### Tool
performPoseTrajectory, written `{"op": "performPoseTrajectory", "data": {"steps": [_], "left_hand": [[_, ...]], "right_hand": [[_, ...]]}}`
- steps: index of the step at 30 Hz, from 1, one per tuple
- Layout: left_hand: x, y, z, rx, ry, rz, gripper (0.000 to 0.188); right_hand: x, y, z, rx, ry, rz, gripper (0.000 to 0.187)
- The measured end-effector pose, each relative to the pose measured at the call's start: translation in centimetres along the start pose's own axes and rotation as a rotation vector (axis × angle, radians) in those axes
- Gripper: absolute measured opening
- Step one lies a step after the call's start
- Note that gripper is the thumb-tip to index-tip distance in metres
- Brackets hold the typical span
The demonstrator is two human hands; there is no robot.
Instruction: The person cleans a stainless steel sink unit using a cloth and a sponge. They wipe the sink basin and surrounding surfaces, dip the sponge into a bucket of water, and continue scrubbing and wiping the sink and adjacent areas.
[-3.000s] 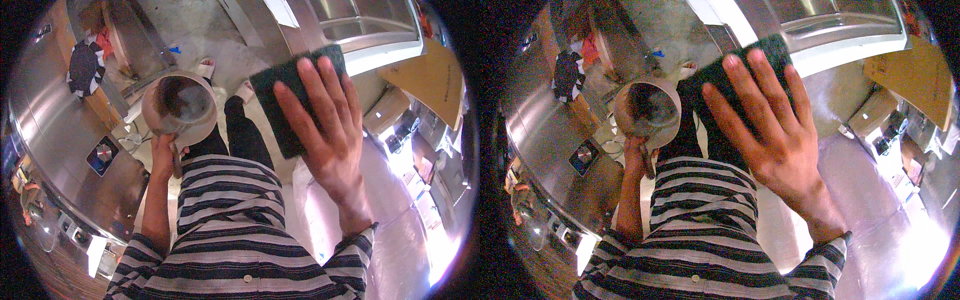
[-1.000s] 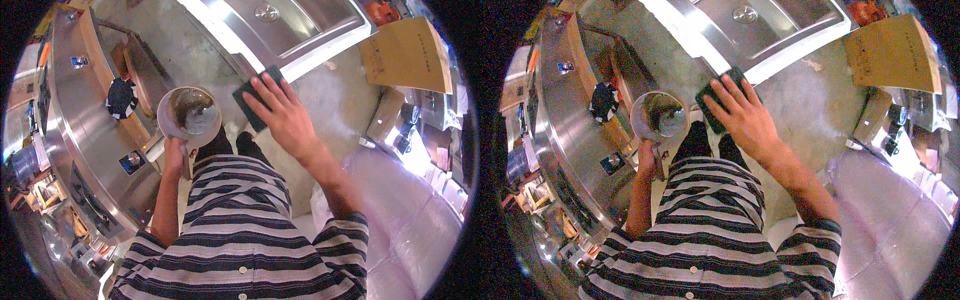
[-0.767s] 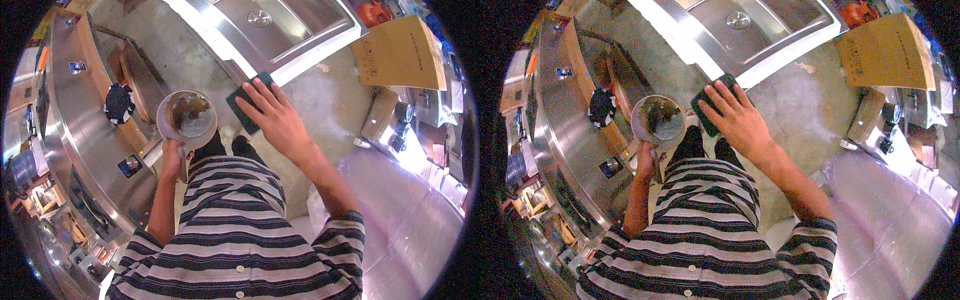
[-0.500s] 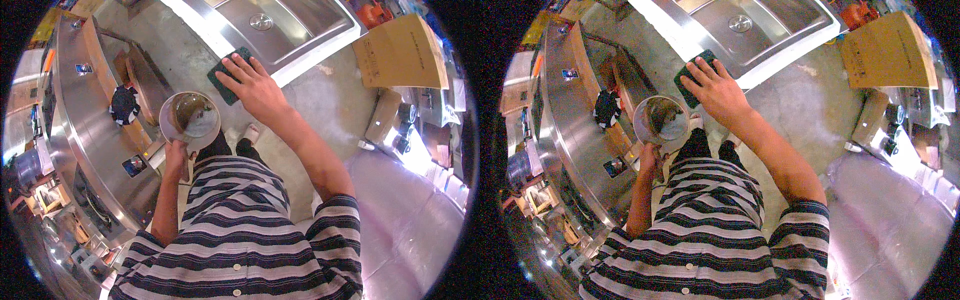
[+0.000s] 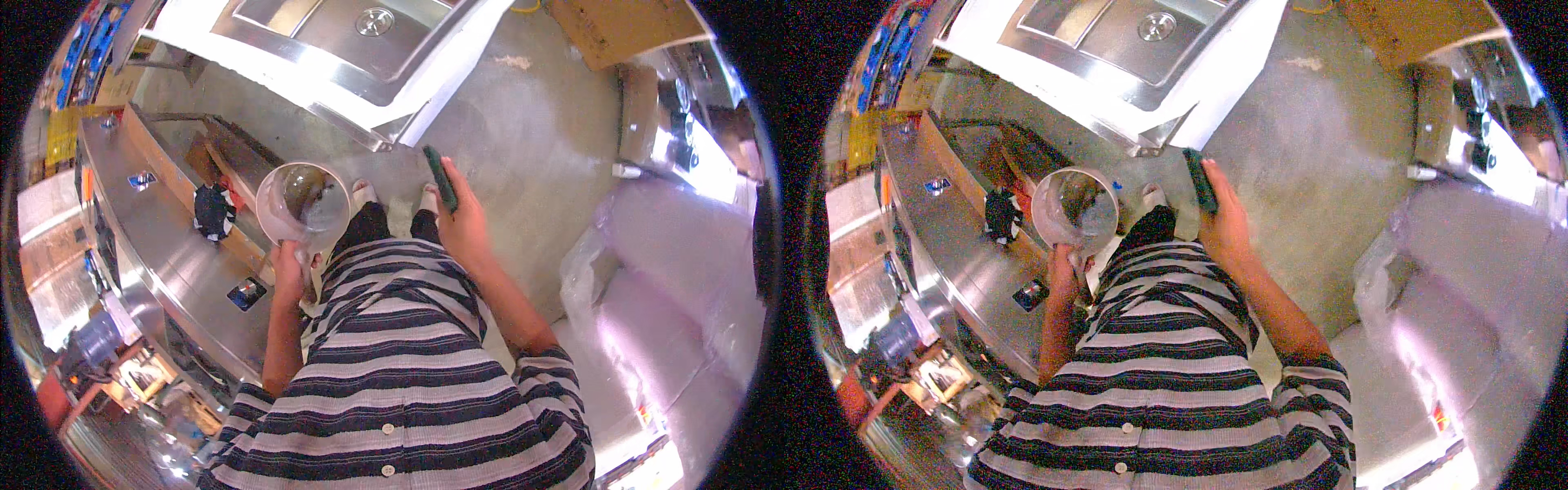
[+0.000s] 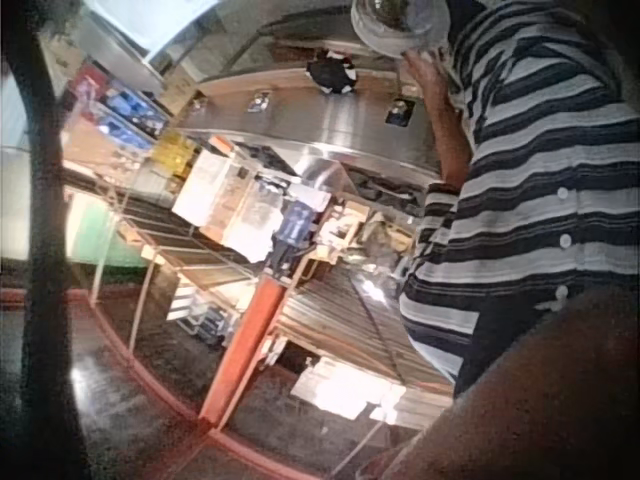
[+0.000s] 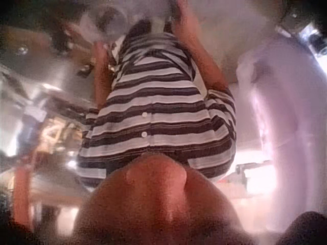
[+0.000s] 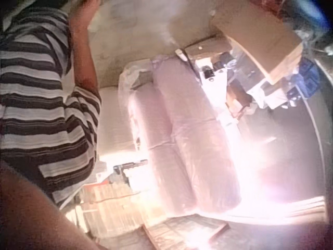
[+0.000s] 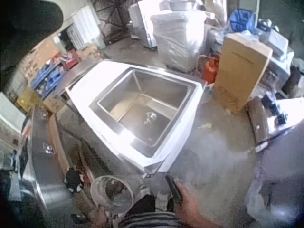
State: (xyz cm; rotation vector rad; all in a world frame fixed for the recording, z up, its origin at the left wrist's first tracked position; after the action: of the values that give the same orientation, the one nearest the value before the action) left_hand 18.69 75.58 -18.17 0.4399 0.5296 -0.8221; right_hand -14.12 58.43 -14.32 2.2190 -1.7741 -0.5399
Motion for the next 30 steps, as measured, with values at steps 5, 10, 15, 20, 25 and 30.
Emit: {"op": "performPoseTrajectory", "data": {"steps": [5,10,15,20,25,30], "left_hand": [[-0.1,-0.5,1.8,0.096,-0.022,-0.018,0.035],[0.2,1.2,0.8,0.168,0.037,0.012,0.034],[-1.0,0.1,1.2,0.216,-0.028,0.02,0.033],[-1.5,-1.5,1.7,0.232,0.009,-0.062,0.035],[-1.2,-0.5,0.0,0.218,0.019,0.043,0.036],[2.9,4.3,-2.9,0.425,-0.101,0.011,0.035]], "right_hand": [[1.7,-6.6,2.3,0.567,-0.4,0.151,0.031],[1.7,-8.9,-1.7,0.717,-0.502,0.111,0.027],[0.5,-5.5,-6.1,0.704,-0.425,0.108,0.024],[2.4,-7.7,-1.6,0.477,-0.54,0.124,0.026],[0.6,-6.5,-5.9,0.555,-0.433,0.057,0.043],[1.6,-7.1,-4.2,0.496,-0.419,0.083,0.056]]}}
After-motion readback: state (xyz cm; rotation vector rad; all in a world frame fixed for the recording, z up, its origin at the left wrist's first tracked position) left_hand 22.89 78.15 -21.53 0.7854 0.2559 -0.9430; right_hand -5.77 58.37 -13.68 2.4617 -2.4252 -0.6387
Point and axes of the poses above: each hand's wrist, its own x-axis towards the middle knuckle, its own y-axis out of the back of the hand, z = x × y, the point moved 6 cm from there along x, towards the middle knuckle, and after that the axes turned 3 degrees about -y, right-handed, at the moved point
